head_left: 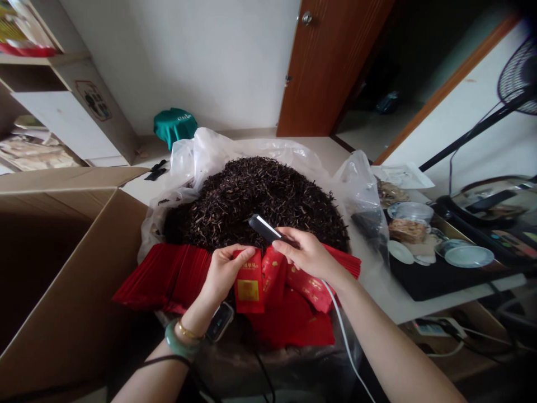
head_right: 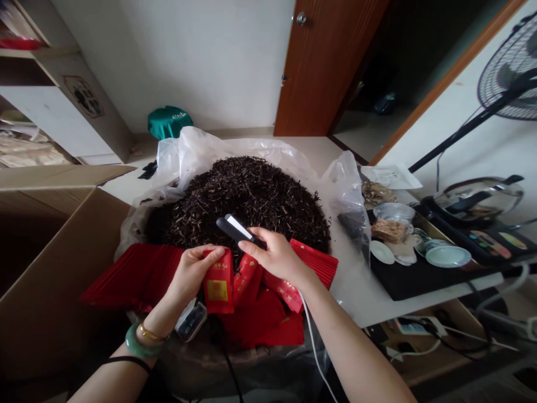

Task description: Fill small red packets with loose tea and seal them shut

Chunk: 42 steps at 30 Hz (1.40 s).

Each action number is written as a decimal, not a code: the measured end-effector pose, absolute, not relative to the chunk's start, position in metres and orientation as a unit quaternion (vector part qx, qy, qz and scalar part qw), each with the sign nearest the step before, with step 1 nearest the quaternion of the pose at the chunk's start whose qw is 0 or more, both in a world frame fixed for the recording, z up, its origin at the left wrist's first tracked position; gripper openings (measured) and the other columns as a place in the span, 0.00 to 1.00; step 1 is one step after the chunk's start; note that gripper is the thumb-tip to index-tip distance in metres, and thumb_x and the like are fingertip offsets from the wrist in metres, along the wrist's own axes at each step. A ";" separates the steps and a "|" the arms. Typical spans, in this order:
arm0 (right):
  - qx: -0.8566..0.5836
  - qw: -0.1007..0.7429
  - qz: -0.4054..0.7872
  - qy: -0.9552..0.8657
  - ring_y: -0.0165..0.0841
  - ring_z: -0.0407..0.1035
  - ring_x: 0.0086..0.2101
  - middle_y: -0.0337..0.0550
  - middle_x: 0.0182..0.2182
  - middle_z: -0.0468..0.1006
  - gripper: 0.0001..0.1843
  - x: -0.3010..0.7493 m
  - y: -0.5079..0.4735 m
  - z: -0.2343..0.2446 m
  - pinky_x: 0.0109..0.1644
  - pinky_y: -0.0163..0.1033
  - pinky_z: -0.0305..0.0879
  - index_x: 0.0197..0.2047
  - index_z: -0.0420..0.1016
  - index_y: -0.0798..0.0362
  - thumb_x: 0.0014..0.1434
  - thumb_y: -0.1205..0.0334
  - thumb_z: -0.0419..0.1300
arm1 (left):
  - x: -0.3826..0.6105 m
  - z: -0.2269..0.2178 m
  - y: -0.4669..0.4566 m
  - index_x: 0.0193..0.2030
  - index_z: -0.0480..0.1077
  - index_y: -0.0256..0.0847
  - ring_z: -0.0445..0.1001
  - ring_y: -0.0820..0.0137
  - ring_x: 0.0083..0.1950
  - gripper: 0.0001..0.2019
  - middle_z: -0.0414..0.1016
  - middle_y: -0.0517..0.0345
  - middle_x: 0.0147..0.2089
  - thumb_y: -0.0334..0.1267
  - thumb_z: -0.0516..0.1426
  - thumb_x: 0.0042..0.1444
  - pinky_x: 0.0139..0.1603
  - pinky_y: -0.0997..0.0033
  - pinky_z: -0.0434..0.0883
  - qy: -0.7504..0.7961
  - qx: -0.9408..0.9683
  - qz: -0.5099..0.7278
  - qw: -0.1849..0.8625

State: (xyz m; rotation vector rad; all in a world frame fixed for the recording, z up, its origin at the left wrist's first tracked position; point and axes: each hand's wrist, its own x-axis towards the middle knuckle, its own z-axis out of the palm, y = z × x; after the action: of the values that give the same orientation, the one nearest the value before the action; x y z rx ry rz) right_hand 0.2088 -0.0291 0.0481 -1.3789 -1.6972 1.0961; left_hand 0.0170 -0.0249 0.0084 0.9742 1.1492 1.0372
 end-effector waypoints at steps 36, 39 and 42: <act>-0.729 -0.042 0.173 -0.661 0.40 0.74 0.37 0.53 0.39 0.78 0.14 0.265 -0.002 0.026 0.34 0.37 0.62 0.43 0.65 0.55 0.55 0.60 0.59 | 0.016 0.006 -0.034 0.32 0.71 0.40 0.72 0.64 0.37 0.17 0.75 0.56 0.33 0.47 0.68 0.42 0.38 0.69 0.65 0.387 0.889 0.036 0.243; -0.734 -0.072 0.176 -0.652 0.41 0.75 0.39 0.54 0.41 0.78 0.15 0.262 -0.001 0.025 0.35 0.38 0.62 0.45 0.65 0.56 0.55 0.59 0.58 | 0.019 0.002 -0.035 0.36 0.72 0.40 0.73 0.61 0.41 0.20 0.76 0.55 0.38 0.49 0.69 0.40 0.42 0.67 0.66 0.386 0.889 -0.017 0.246; -0.738 -0.082 0.175 -0.647 0.43 0.74 0.41 0.56 0.43 0.77 0.16 0.259 0.000 0.022 0.36 0.39 0.62 0.45 0.66 0.57 0.55 0.59 0.58 | 0.017 0.004 -0.031 0.37 0.74 0.41 0.74 0.62 0.44 0.16 0.78 0.56 0.40 0.47 0.67 0.45 0.42 0.69 0.66 0.392 0.875 -0.048 0.279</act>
State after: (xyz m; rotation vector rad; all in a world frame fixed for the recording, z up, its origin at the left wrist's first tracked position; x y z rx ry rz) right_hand 0.2591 -0.0003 0.0225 -2.4463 -2.1461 0.5798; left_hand 0.0173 -0.0314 0.0044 2.3488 1.0520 -0.1300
